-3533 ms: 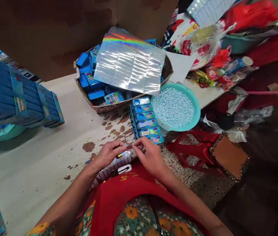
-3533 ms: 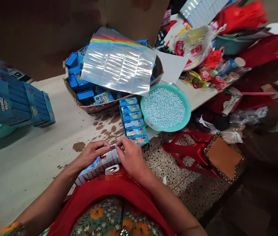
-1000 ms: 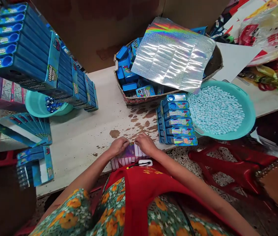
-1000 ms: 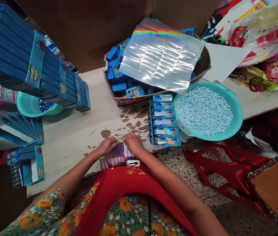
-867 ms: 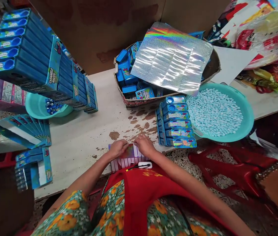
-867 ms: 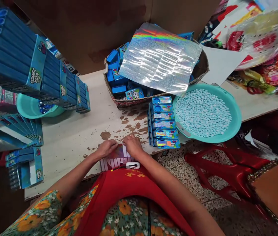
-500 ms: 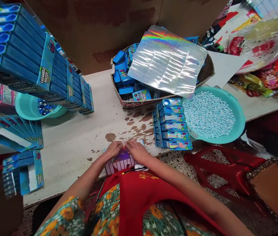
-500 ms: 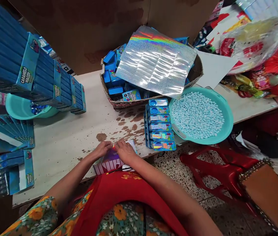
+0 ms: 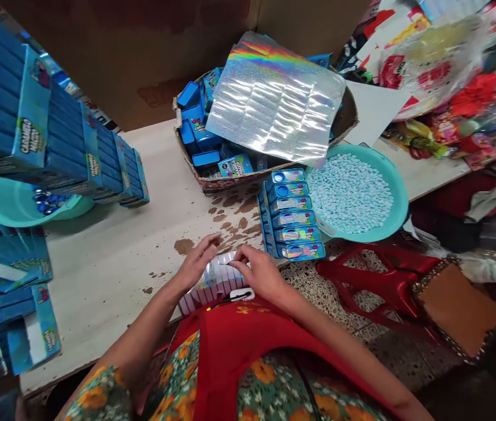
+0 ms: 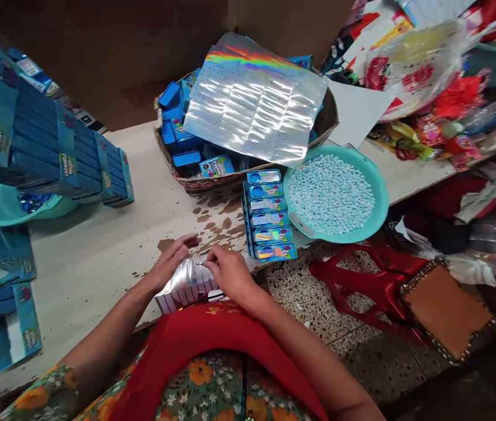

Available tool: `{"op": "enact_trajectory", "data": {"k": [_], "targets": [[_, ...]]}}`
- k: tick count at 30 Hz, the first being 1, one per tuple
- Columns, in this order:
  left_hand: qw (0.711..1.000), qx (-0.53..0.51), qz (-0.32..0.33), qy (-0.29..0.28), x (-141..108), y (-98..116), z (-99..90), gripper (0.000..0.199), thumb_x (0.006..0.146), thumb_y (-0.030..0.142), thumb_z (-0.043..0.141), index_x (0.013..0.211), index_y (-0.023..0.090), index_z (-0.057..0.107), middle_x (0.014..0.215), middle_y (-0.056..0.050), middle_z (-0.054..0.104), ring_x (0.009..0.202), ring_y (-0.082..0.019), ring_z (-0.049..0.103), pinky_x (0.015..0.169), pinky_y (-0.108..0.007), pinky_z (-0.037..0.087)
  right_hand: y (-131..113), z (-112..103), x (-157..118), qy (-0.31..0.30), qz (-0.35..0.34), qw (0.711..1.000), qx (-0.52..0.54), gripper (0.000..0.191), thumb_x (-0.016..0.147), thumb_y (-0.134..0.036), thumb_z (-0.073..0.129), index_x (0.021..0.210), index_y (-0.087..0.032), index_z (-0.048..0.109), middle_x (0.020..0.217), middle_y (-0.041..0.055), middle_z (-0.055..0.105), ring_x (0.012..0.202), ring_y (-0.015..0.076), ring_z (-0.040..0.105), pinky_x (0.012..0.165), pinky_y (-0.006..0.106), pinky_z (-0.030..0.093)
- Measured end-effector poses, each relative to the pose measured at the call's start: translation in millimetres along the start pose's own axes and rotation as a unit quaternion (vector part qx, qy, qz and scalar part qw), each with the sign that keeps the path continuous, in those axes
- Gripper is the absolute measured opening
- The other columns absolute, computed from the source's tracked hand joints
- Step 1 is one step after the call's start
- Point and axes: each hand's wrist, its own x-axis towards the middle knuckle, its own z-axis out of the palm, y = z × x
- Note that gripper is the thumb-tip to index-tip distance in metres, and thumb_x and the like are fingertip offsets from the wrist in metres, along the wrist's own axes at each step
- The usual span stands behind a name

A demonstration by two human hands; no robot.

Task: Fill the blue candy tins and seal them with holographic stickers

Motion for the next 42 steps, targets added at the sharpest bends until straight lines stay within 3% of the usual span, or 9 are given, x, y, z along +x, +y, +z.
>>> {"op": "enact_trajectory", "data": {"k": [4, 11, 16, 22, 26, 29, 34, 38, 42], "targets": [[0.990, -0.034, -0.007, -0.137, 5, 56, 4.3, 0.030, 0.085, 0.044, 0.048, 0.083, 0.017, 0.060, 0.072, -0.002, 0.061, 0.071, -0.015, 0.055, 0.067, -0.026, 0.042, -19, -41, -14, 0.107, 0.040, 0.993, -0.006, 0.009, 0.086, -0.026, 0.054, 0.079, -0.021, 0.056, 0.076, 0.0004, 0.063, 0.071, 0.0160, 0.057, 0.065, 0.026, 0.040], [0.992, 0.011, 0.117, -0.040, 78, 125, 21.8, 0.022, 0.087, 0.031, 0.043, 0.103, 0.020, 0.052, 0.068, 0.003, 0.052, 0.063, -0.013, 0.049, 0.061, -0.025, 0.037, 8, -108, 23, 0.325, 0.032, 0.939, -0.113, 0.011, 0.083, -0.031, 0.057, 0.081, -0.020, 0.060, 0.100, 0.0085, 0.055, 0.099, 0.0232, 0.050, 0.085, 0.038, 0.041], [0.983, 0.055, 0.172, -0.023, 132, 138, 32.0, 0.017, 0.082, 0.019, 0.040, 0.098, 0.020, 0.046, 0.066, 0.004, 0.048, 0.060, -0.011, 0.044, 0.060, -0.024, 0.033, 39, -142, 58, 0.344, 0.067, 0.930, -0.111, 0.011, 0.080, -0.029, 0.059, 0.076, -0.019, 0.061, 0.103, 0.0084, 0.054, 0.101, 0.0248, 0.049, 0.088, 0.042, 0.040], [0.984, 0.052, 0.168, 0.023, 162, 119, 48.7, 0.009, 0.082, 0.021, 0.041, 0.091, 0.020, 0.042, 0.066, 0.005, 0.044, 0.060, -0.011, 0.042, 0.059, -0.023, 0.032, 58, -133, 82, 0.373, 0.071, 0.921, -0.085, 0.004, 0.076, -0.022, 0.057, 0.077, -0.018, 0.057, 0.099, 0.0084, 0.053, 0.096, 0.0216, 0.051, 0.086, 0.036, 0.041], [0.991, 0.060, 0.100, 0.068, 163, 102, 74.6, 0.012, 0.084, 0.024, 0.039, 0.096, 0.020, 0.039, 0.062, 0.005, 0.043, 0.057, -0.012, 0.043, 0.057, -0.024, 0.031, 65, -129, 83, 0.396, 0.083, 0.913, -0.060, 0.020, 0.074, -0.025, 0.057, 0.092, -0.017, 0.054, 0.095, 0.0071, 0.057, 0.089, 0.0211, 0.053, 0.080, 0.035, 0.042], [0.989, 0.096, 0.058, 0.102, 157, 91, 84.2, 0.015, 0.084, 0.026, 0.040, 0.098, 0.020, 0.041, 0.063, 0.004, 0.047, 0.058, -0.014, 0.046, 0.057, -0.024, 0.031, 71, -131, 83, 0.388, 0.096, 0.915, -0.050, 0.012, 0.074, -0.024, 0.053, 0.084, -0.019, 0.055, 0.087, 0.0047, 0.059, 0.082, 0.0202, 0.054, 0.078, 0.036, 0.042], [0.972, 0.233, 0.019, 0.028, 132, 49, 37.5, 0.023, 0.083, 0.039, 0.046, 0.094, 0.020, 0.053, 0.082, -0.002, 0.062, 0.071, -0.016, 0.054, 0.062, -0.025, 0.035, 81, -132, 86, 0.403, 0.107, 0.906, 0.076, 0.014, 0.072, -0.021, 0.050, 0.085, -0.018, 0.054, 0.079, 0.0024, 0.060, 0.073, 0.0162, 0.057, 0.073, 0.032, 0.044], [0.919, 0.378, -0.074, -0.082, 80, -9, -15.6, 0.029, 0.086, 0.038, 0.040, 0.089, 0.018, 0.061, 0.088, -0.007, 0.065, 0.080, -0.019, 0.058, 0.068, -0.027, 0.038, 91, -129, 88, 0.410, 0.082, 0.906, 0.071, 0.023, 0.070, -0.029, 0.059, 0.090, -0.019, 0.053, 0.083, 0.0022, 0.060, 0.074, 0.0162, 0.057, 0.073, 0.033, 0.045], [0.885, 0.440, -0.123, -0.093, 25, -47, -20.8, 0.031, 0.084, 0.038, 0.042, 0.086, 0.015, 0.064, 0.098, -0.014, 0.063, 0.096, -0.027, 0.056, 0.076, -0.034, 0.040, 93, -136, 87, 0.399, 0.083, 0.913, 0.021, 0.017, 0.073, -0.030, 0.059, 0.085, -0.020, 0.053, 0.074, 0.0001, 0.057, 0.067, 0.0156, 0.053, 0.069, 0.034, 0.044]]}}
